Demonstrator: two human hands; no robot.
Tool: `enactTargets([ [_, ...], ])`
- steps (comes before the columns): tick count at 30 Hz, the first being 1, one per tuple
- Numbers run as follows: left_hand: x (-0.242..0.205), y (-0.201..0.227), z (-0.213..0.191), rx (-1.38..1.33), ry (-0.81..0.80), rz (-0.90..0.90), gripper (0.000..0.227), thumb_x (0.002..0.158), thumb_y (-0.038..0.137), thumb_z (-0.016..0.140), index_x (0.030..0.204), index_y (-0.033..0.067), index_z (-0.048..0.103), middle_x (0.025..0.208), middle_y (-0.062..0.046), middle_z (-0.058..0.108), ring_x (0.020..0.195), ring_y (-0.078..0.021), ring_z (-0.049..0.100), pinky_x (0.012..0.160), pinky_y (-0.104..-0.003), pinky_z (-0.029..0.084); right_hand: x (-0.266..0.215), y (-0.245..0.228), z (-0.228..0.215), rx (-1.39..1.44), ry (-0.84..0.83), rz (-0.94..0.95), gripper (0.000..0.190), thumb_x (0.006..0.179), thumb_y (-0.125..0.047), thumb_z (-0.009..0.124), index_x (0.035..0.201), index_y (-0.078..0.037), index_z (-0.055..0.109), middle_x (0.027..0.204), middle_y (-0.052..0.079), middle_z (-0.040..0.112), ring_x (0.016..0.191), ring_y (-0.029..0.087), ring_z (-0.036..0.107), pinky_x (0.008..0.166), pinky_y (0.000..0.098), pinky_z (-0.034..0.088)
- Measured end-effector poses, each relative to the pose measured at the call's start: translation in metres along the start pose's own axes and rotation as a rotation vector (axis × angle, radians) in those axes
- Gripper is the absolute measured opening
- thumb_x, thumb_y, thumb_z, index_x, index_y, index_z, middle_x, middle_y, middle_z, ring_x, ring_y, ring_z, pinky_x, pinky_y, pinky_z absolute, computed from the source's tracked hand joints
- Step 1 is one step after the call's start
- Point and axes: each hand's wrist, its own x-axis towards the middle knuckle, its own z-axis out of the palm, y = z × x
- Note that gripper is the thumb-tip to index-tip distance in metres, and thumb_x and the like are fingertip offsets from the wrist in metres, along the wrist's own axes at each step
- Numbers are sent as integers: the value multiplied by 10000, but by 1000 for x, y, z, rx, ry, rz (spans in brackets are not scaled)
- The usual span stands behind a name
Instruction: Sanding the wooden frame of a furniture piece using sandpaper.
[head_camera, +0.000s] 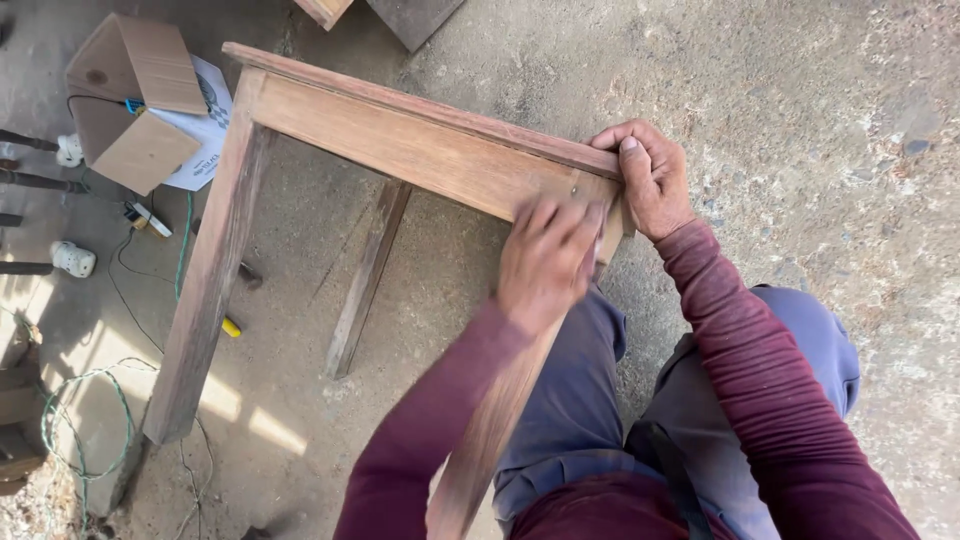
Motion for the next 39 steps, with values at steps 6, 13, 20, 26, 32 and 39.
enactTargets([
  [6,-58,31,-38,-39,-15,-67,465,871,99,703,1311,-27,622,1274,-140,608,1176,-332,590,1052,-509,486,6,6,0,-21,-1,-52,312,1126,-168,396,1102,11,650,1089,78,689,1039,137,636,991,306,517],
  [13,21,-20,48,132,-19,-128,285,930,212,767,1149,59,670,1144,-84,563,1212,-278,531,1142,-501,448,3,9,-2,-91,5,-104,312,1121,-150,401,1097,28,655,1075,94,668,1026,146,611,988,308,502],
  [20,10,-4,-5,49,-94,-178,627,746,391,822,1290,123,660,1138,-139,514,1078,-338,487,943,-563,422,4,26,-7,-91,30,-40,327,1129,-155,382,1058,8,656,1011,64,671,930,121,595,889,285,503],
  [26,-110,47,-55,-21,31,-185,609,911,423,782,1366,68,588,1236,-136,531,1131,-352,535,965,-524,429,6,9,-17,-161,21,-136,270,1159,-102,427,1090,27,654,1083,70,704,996,121,627,938,292,524],
  [32,-158,50,-55,-236,60,-343,651,758,243,849,1330,41,614,1187,-176,519,1091,-375,548,890,-485,551,32,-51,3,-597,-191,-23,332,1094,-336,702,1088,-5,730,882,77,713,784,136,649,708,297,546],
  [39,-61,-18,25,-412,106,-355,365,944,172,684,1298,85,657,1078,-117,539,958,-261,586,758,-389,593,27,-64,1,-948,-237,17,457,1093,-499,747,1085,-45,802,715,117,686,621,186,682,591,356,542],
])
